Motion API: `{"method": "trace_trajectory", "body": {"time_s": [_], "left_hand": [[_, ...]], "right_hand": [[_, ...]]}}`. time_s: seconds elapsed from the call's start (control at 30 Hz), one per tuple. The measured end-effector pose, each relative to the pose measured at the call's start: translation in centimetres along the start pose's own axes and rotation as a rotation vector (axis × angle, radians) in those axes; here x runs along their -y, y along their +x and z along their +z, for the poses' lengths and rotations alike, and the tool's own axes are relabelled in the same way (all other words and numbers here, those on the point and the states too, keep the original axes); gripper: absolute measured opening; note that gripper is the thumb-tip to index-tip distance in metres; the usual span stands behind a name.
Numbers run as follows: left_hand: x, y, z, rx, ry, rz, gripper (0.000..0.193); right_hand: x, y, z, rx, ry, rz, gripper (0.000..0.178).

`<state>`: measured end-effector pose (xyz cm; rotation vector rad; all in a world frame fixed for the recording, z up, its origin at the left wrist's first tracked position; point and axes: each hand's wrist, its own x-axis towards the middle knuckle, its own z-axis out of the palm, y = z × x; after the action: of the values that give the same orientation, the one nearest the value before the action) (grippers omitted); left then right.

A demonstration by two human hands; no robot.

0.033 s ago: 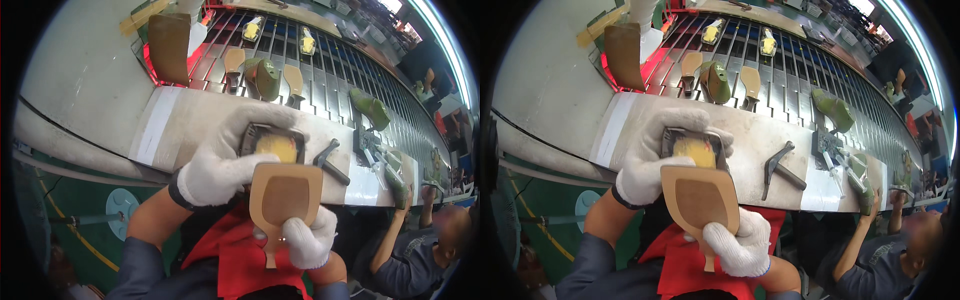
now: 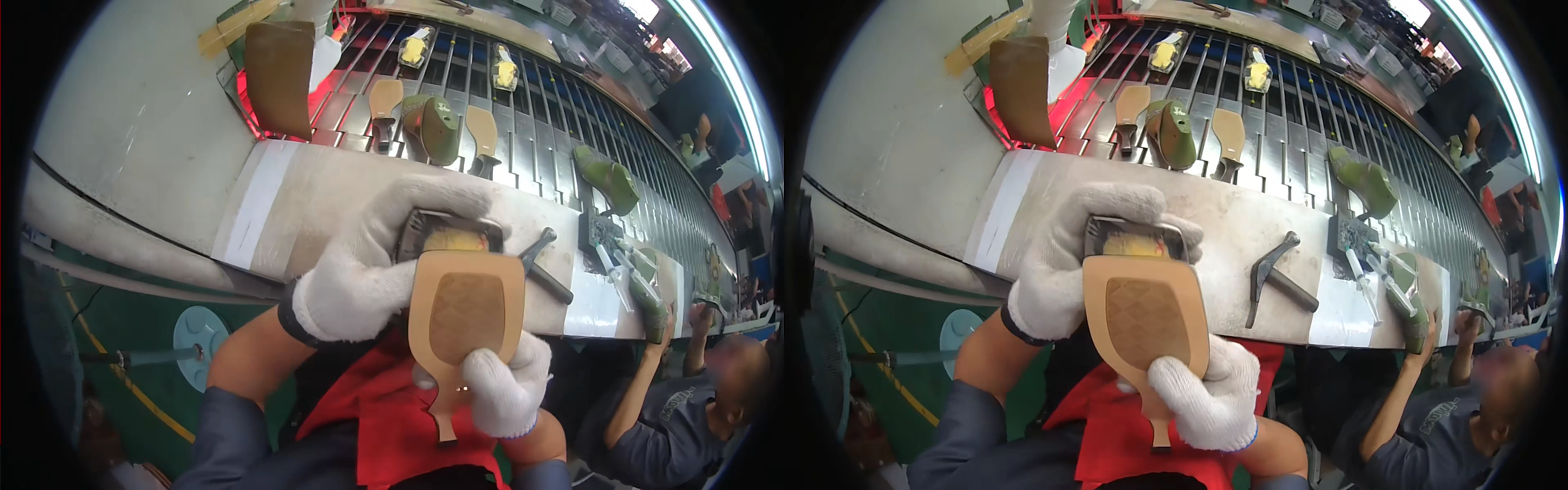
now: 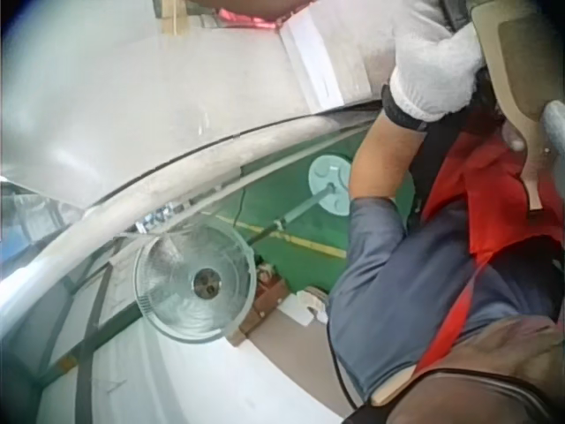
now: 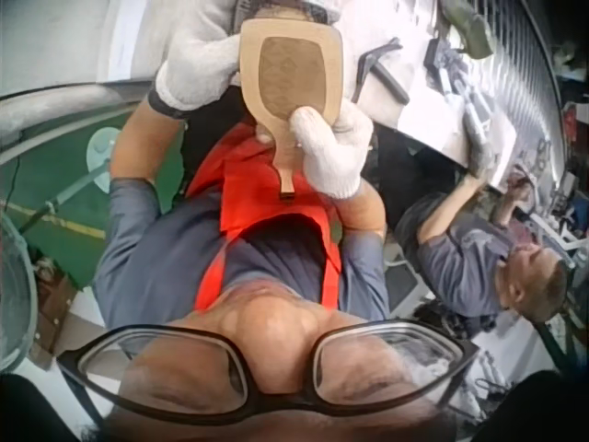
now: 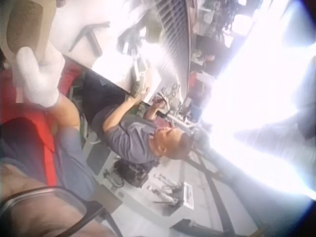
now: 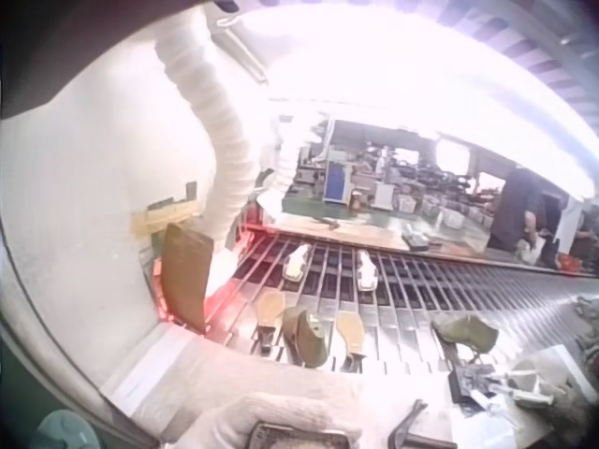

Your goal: The person assembles high-heeled shoes by taking shoe lasts and soles from a conveyor track, pressing each sole onto a shoe bottom by hand, and hammering along the edges with a hammer before placing the shoe back on the track.

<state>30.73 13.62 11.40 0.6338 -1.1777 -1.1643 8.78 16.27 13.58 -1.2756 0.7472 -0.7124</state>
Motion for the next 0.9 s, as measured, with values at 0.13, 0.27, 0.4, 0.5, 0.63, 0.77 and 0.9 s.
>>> {"method": "trace_trajectory", "body": {"time_s": [0.13, 0.27, 0.4, 0.5, 0.63, 0.77, 0.9], "left_hand": [[-1.7, -0.9, 0.5, -0.036, -0.312, -0.15, 0.049], [-1.2, -1.9, 0.0, 0.073, -0.106, -0.06, 0.081], [-1.2, -1.7, -0.1, 0.129, -0.099, -0.021, 0.085], [-1.1, -1.7, 0.1, 0.146, -0.097, -0.007, 0.085], [-1.0, -1.9, -0.3, 0.155, -0.068, 0.03, 0.086], [-1.1, -2.0, -0.7, 0.172, 0.006, 0.039, 0.087], [-1.6, -1.8, -0.4, 0.174, -0.048, -0.009, 0.089]], "right_hand": [[-0.6, 0.3, 0.0, -0.038, 0.167, 0.066, 0.028], [0.0, 0.3, 0.6, -0.039, 0.1, 0.055, 0.028], [0.2, 0.1, 0.2, 0.02, -0.089, 0.024, 0.029], [-0.1, -0.1, 0.2, 0.0, -0.085, 0.015, 0.029], [-0.1, 0.0, 0.7, -0.06, 0.039, 0.055, 0.028], [-0.2, -0.2, 0.7, -0.068, 0.074, 0.086, 0.027], [-0.4, -0.2, 0.4, -0.051, -0.143, -0.037, 0.026]]}}
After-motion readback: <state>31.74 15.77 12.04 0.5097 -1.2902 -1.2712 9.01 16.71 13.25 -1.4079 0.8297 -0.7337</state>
